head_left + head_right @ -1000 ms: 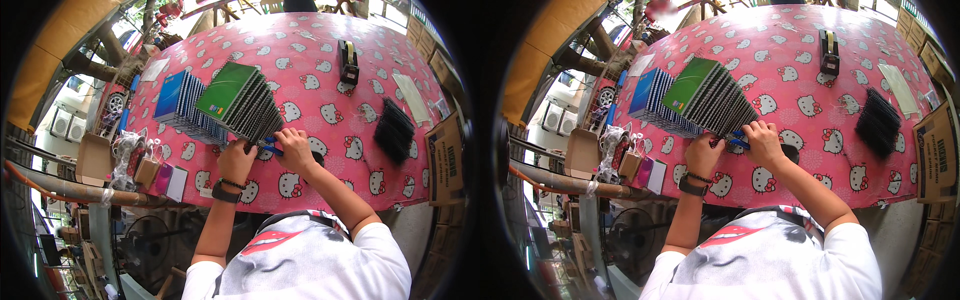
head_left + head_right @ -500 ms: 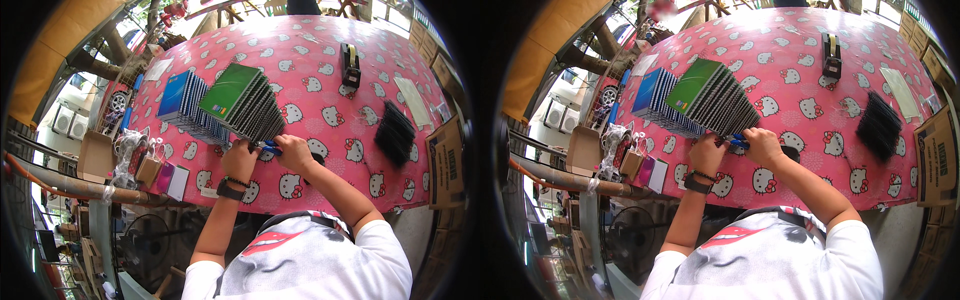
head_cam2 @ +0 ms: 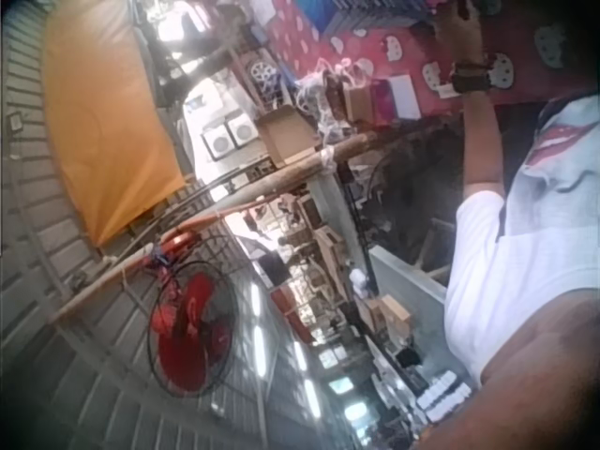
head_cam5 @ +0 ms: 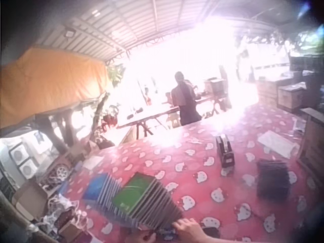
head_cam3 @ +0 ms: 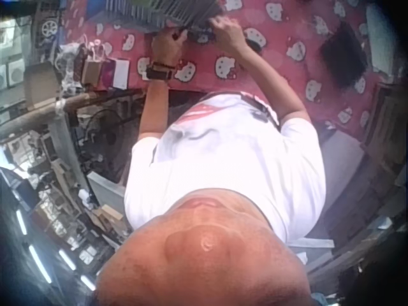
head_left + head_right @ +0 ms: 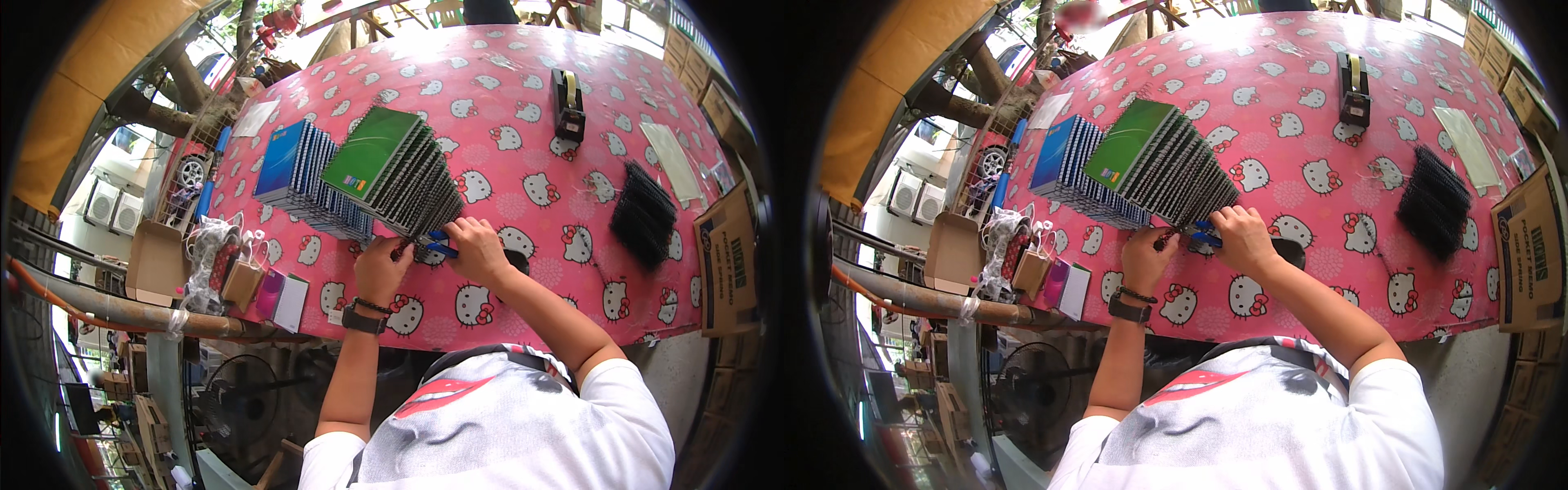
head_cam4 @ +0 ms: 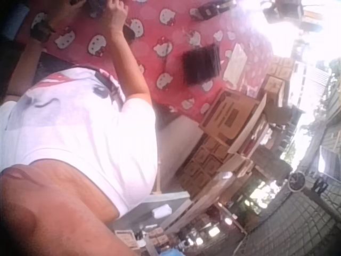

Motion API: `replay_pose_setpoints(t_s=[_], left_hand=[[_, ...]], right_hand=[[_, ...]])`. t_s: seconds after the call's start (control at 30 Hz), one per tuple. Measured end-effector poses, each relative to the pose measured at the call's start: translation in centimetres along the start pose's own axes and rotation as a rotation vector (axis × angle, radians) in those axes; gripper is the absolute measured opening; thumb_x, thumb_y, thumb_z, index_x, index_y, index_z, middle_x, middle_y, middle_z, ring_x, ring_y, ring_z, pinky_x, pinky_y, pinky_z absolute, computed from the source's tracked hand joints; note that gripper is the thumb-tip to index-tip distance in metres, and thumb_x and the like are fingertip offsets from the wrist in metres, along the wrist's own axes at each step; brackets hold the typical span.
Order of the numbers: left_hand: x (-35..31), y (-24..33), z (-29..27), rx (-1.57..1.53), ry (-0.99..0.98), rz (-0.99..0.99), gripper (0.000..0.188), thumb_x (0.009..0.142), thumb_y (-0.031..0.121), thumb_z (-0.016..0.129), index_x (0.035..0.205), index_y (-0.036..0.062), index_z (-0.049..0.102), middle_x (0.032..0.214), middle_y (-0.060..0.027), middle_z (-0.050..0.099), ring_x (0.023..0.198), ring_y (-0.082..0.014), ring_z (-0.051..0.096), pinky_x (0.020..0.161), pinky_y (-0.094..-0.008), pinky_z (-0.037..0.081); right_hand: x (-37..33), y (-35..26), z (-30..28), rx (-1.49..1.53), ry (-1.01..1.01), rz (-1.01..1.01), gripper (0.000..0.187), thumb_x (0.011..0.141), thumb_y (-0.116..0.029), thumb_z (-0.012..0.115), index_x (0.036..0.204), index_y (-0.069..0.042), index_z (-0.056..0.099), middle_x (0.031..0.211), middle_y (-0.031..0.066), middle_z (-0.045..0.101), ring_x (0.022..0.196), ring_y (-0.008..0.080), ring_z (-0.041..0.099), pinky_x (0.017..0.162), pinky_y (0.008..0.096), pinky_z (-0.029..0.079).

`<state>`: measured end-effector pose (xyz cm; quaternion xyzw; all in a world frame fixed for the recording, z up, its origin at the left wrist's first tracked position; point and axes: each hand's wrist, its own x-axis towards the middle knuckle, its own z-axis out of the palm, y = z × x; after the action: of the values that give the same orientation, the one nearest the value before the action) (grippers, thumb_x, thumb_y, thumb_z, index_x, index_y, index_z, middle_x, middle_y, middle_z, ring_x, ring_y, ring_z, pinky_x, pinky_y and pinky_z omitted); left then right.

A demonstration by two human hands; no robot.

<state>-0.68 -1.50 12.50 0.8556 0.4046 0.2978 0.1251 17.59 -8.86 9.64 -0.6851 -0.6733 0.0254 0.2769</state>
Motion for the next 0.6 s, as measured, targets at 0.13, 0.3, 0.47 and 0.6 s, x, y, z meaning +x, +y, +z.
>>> replay_pose_setpoints(t_s=[0.13, 0.3, 0.47, 0.6], left_hand=[[0.0, -0.1, 0.0, -0.02, 0.033, -0.013, 0.018, 0.075, 0.024, 0.069, 0.085, 0.0086, 0.068, 0.075, -0.0075, 0.064, 0.064, -0.0253, 0.063, 0.057, -0.0355, 0.049], [-0.3, -0.8, 0.3, -0.197, 0.019, -0.205, 0.021, 0.075, 0.023, 0.071, 0.083, 0.0042, 0.068, 0.07, -0.0106, 0.065, 0.062, -0.0236, 0.062, 0.058, -0.0344, 0.048], [0.0, -0.8, 0.3, -0.253, -0.055, -0.349, 0.023, 0.075, 0.024, 0.071, 0.085, 0.0032, 0.07, 0.07, -0.0112, 0.066, 0.061, -0.0218, 0.063, 0.058, -0.0332, 0.048], [-0.2, -0.3, 0.0, -0.268, -0.088, -0.32, 0.024, 0.075, 0.023, 0.071, 0.087, 0.0029, 0.07, 0.071, -0.0113, 0.066, 0.062, -0.0211, 0.063, 0.059, -0.0319, 0.049]], right_hand=[[0.3, 0.3, 0.1, 0.114, -0.14, 0.104, 0.036, 0.061, -0.015, 0.071, 0.095, -0.009, 0.059, 0.087, 0.0071, 0.059, 0.085, 0.0263, 0.058, 0.079, 0.0364, 0.042], [-0.3, 1.3, -0.3, 0.002, -0.014, -0.01, 0.041, 0.061, -0.015, 0.072, 0.099, -0.009, 0.059, 0.089, 0.0076, 0.059, 0.088, 0.0261, 0.057, 0.079, 0.0361, 0.041], [-0.1, 0.6, 0.0, -0.028, 0.026, -0.035, 0.049, 0.059, -0.018, 0.073, 0.104, -0.009, 0.058, 0.093, 0.0082, 0.058, 0.094, 0.0249, 0.055, 0.08, 0.0367, 0.04], [-0.2, 0.1, -0.4, -0.026, 0.027, -0.012, 0.048, 0.059, -0.018, 0.073, 0.104, -0.008, 0.058, 0.092, 0.0084, 0.057, 0.094, 0.0251, 0.055, 0.081, 0.0369, 0.041]])
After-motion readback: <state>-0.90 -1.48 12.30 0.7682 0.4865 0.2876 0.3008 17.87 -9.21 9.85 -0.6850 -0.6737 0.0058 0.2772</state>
